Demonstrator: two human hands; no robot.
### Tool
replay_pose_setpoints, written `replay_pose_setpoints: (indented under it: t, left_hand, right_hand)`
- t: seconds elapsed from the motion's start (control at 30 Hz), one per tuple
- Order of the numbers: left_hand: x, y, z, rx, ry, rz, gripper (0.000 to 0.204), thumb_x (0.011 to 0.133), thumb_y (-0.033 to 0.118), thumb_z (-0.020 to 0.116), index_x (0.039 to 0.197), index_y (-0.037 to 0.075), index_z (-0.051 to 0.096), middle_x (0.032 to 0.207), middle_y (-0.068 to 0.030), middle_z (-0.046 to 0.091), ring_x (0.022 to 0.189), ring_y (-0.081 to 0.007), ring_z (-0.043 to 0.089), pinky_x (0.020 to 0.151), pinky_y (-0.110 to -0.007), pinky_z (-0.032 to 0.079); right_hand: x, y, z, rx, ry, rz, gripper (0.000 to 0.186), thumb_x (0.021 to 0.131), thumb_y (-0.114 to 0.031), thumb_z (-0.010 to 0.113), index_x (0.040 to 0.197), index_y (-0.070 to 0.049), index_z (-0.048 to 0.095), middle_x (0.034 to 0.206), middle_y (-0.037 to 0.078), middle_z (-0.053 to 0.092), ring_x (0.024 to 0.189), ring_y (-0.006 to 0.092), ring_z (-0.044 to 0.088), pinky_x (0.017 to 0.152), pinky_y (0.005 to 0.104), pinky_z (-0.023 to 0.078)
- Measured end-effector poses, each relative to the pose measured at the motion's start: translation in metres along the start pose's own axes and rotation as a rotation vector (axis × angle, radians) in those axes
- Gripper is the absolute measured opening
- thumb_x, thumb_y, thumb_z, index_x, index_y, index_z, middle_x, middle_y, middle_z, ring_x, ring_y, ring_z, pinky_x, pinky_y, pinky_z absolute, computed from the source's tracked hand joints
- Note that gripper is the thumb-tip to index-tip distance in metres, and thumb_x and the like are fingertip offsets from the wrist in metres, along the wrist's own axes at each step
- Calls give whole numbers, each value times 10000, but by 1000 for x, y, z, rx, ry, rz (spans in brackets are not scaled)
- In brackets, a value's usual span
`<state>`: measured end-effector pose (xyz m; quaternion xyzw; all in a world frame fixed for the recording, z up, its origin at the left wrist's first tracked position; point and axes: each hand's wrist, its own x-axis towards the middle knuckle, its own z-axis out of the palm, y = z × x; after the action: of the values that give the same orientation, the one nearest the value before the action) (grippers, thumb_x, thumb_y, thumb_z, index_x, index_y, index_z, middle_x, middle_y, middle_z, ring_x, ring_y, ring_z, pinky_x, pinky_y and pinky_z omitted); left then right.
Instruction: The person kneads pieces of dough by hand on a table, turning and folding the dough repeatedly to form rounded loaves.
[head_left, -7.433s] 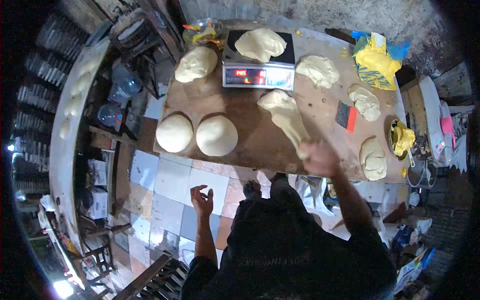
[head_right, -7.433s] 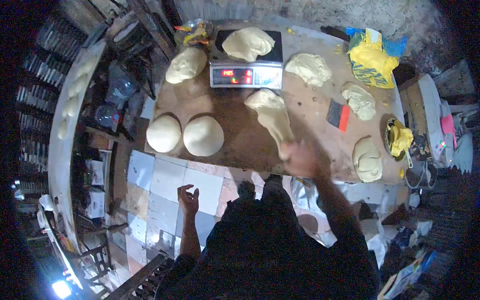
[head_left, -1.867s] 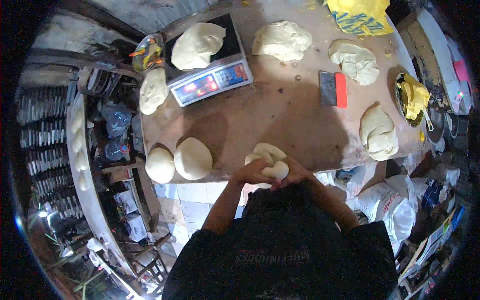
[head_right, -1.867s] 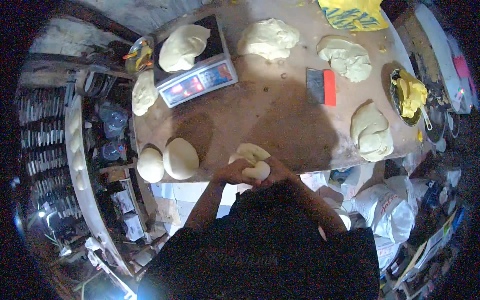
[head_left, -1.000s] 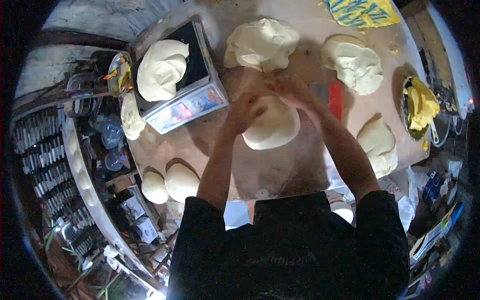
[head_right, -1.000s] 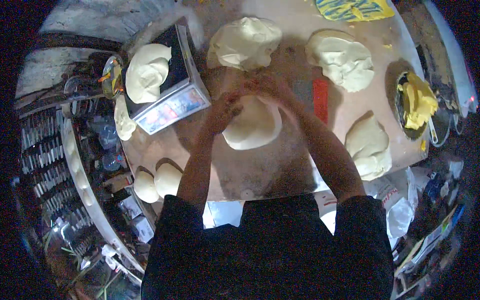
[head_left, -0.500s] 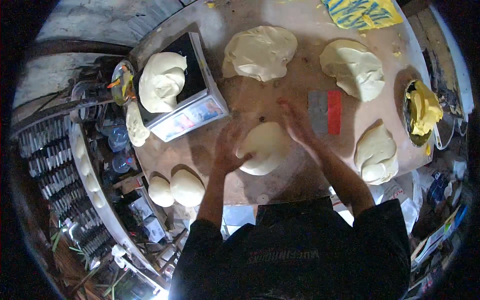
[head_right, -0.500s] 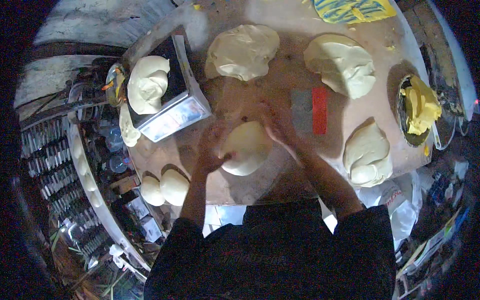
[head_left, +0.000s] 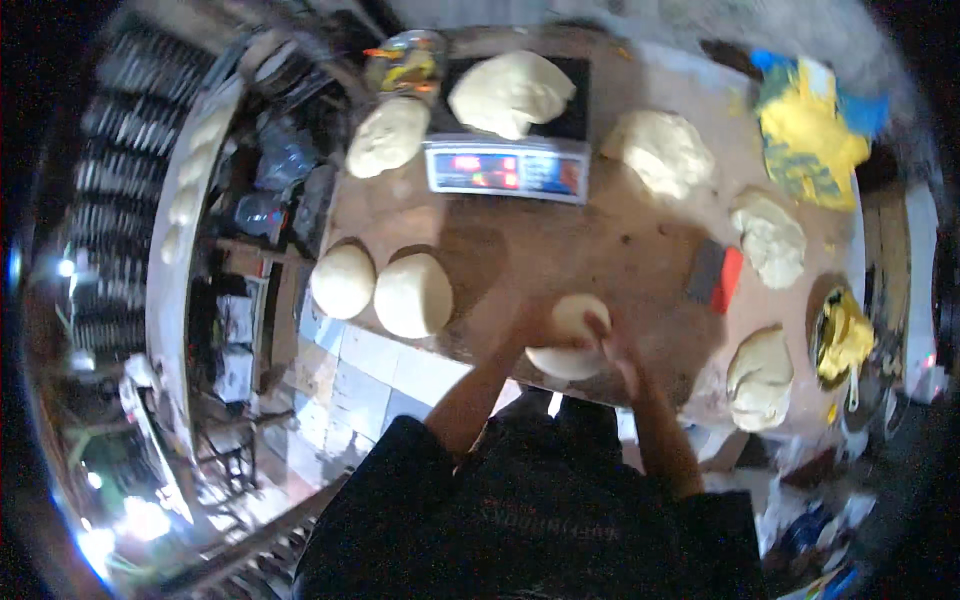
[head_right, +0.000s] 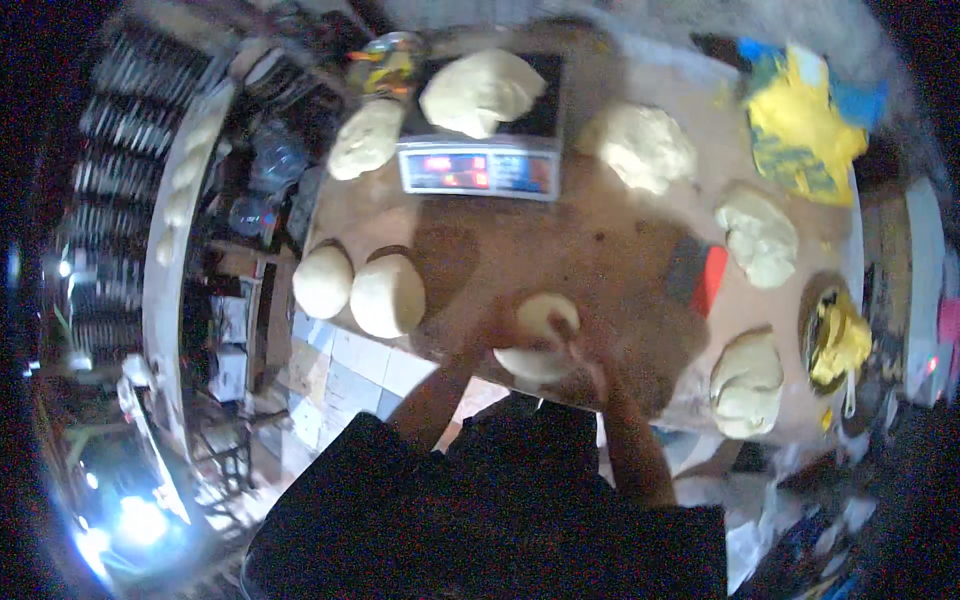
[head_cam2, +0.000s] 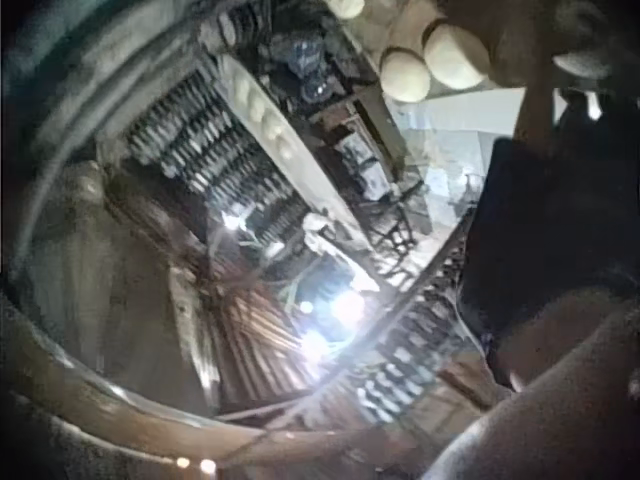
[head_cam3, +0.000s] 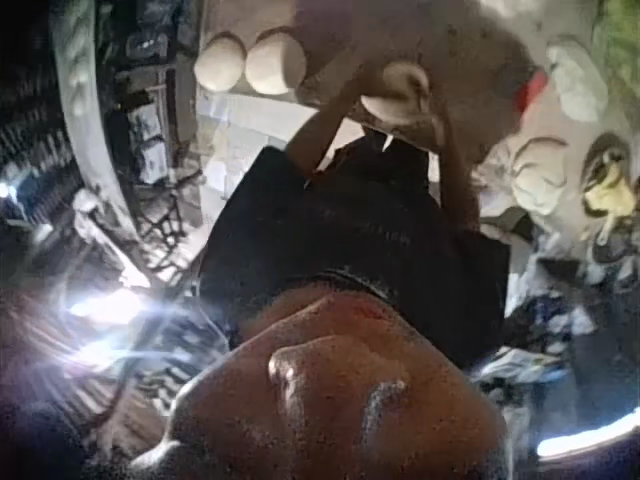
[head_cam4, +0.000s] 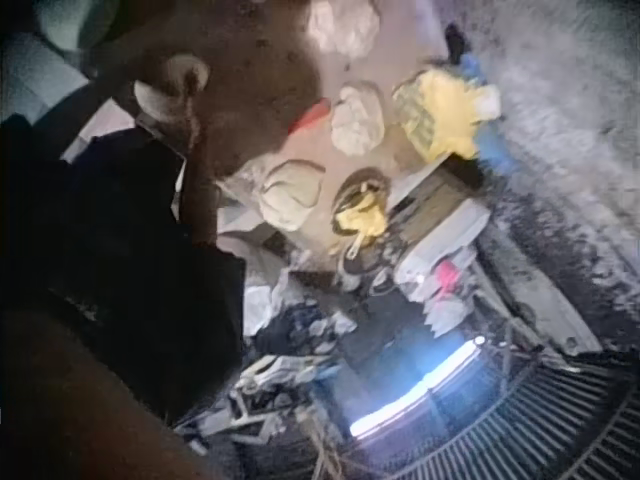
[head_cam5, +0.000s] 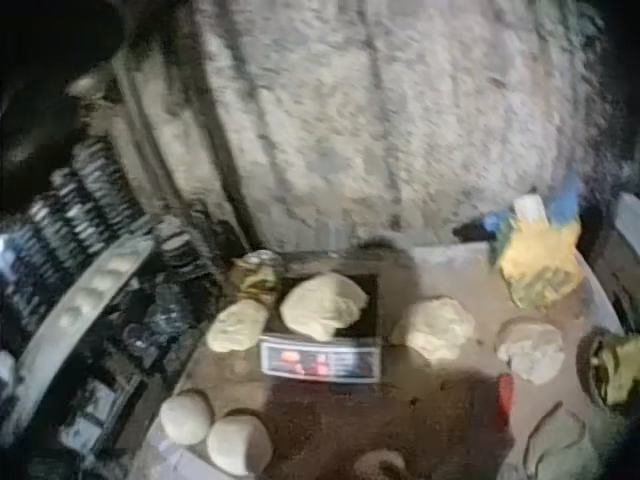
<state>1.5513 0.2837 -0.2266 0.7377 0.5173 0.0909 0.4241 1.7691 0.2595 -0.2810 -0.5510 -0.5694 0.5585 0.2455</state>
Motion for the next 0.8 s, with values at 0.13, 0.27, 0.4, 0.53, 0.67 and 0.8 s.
replay_pose_setpoints:
  t: [0.13,0.27,0.4,0.53,0.67,0.8]
  left_hand:
    - [-54,-3,-4,2,28,-195,856,631,551,849,1332,138,583,1270,-150,644,1170,-342,611,1033,-462,472]
    - [-35,-10,-18,-17,220,-37,811,645,589,814,1299,156,609,1260,-155,643,1163,-347,610,1021,-459,472]
    - [-24,-27,-8,-87,258,2,772,659,628,780,1267,174,636,1250,-160,641,1155,-352,608,1010,-456,471]
    - [-59,-41,28,-189,229,-105,740,673,666,745,1234,192,662,1240,-166,640,1147,-356,606,999,-453,470]
    - [-89,-50,41,-181,149,-306,715,687,705,711,1202,210,689,1230,-171,638,1140,-361,605,988,-450,469]
    - [-99,-61,31,-158,560,-183,715,820,676,609,1321,168,601,1384,-201,518,1247,-382,512,1042,-490,427]
  right_hand:
    - [-5,-35,25,-374,113,-241,642,889,-516,674,1265,-4,579,1290,199,554,1130,287,574,945,454,470]
    - [27,-55,22,-394,393,-649,642,881,-469,687,1309,-10,547,1280,190,536,1232,276,478,1050,426,380]
    - [41,-48,16,-353,97,-530,579,890,-426,687,1273,-10,565,1274,194,544,1228,284,486,1053,445,381]
    - [14,-36,39,-370,-245,-312,515,899,-383,686,1238,-9,583,1268,198,552,1223,292,494,1057,463,381]
    - [-1,-18,52,-206,-251,-294,452,908,-339,686,1203,-8,601,1262,202,560,1219,300,502,1060,482,381]
    - [32,28,8,-106,-101,-147,530,973,-445,569,1290,-20,541,1209,115,566,1151,246,516,1004,421,425]
